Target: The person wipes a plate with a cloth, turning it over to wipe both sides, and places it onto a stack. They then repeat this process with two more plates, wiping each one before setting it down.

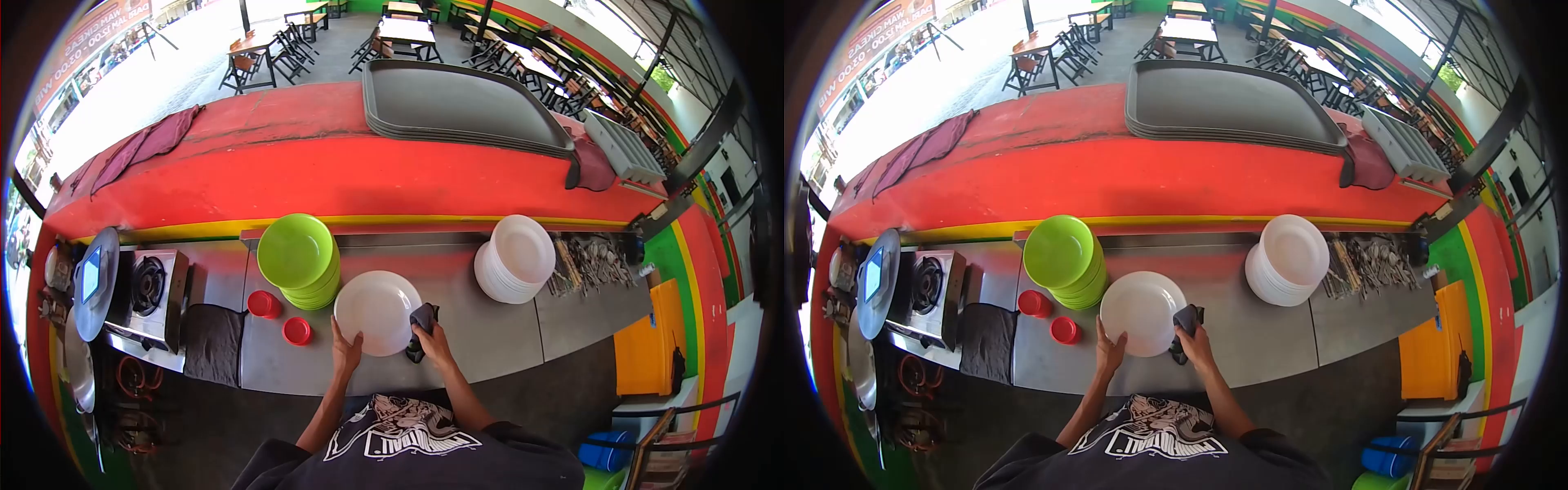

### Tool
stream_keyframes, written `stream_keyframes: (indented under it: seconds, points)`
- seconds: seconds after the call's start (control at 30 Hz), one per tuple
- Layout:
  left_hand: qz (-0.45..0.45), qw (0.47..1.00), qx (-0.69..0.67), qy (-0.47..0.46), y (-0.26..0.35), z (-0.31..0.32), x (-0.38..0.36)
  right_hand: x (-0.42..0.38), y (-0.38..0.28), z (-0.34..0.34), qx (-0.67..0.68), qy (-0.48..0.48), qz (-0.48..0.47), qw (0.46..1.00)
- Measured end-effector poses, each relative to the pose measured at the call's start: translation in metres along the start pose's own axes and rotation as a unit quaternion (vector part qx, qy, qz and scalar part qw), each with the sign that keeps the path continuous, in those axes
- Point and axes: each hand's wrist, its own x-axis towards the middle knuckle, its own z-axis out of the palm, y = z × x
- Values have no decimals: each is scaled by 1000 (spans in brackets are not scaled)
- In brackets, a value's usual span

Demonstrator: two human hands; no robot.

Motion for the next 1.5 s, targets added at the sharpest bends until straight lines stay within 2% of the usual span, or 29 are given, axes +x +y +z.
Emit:
stream_keyframes:
  seconds: [0.13, 0.2, 0.3, 0.4, 0.67, 0.8, 0.9, 1.07, 1.1, 1.2, 1.3, 1.33, 1.43, 1.47, 1.5]
  points:
    - [36, 999, -12, -15, -3, -5, 0, -2, 8, 10, -4, 40, -12, 999]
    - [55, 998, 8, -19, -10, -7, 1, 0, 11, 12, 17, 30, 0, 999]
    - [58, 997, -33, -37, -15, -8, 1, -3, 9, 11, 44, 18, 7, 999]
    - [16, 995, -82, -53, -16, -8, -2, -11, 4, 12, 81, 12, 4, 997]
    - [17, 990, -134, -42, -6, -6, -19, -23, 15, 12, 129, 9, 26, 991]
    - [27, 994, -105, -29, 18, -9, -30, -26, 15, 8, 157, 8, 41, 987]
    - [86, 996, 1, -6, 43, -14, -37, -25, 27, 4, 206, -2, 75, 976]
    - [140, 988, -27, -57, 102, -14, -38, -31, 20, -13, 271, 12, 137, 953]
    - [154, 984, -41, -73, 115, -15, -36, -33, 12, -18, 265, 10, 127, 956]
    - [139, 966, -200, -83, 160, -8, -31, -37, -17, -39, 252, 22, 78, 964]
    - [-2, 911, -400, -103, 154, 6, -23, -35, -35, -72, 195, 11, 34, 980]
    - [-5, 924, -376, -69, 150, 11, -21, -40, -52, -81, 183, 28, 15, 983]
    - [-38, 914, -399, -60, 140, 16, -16, -42, -88, -83, 243, 257, -91, 931]
    - [-44, 914, -402, -29, 147, 21, -20, -45, -101, -74, 226, 279, -167, 918]
    - [-53, 931, -359, -44, 140, 25, -22, -46, -104, -64, 154, 257, -194, 934]
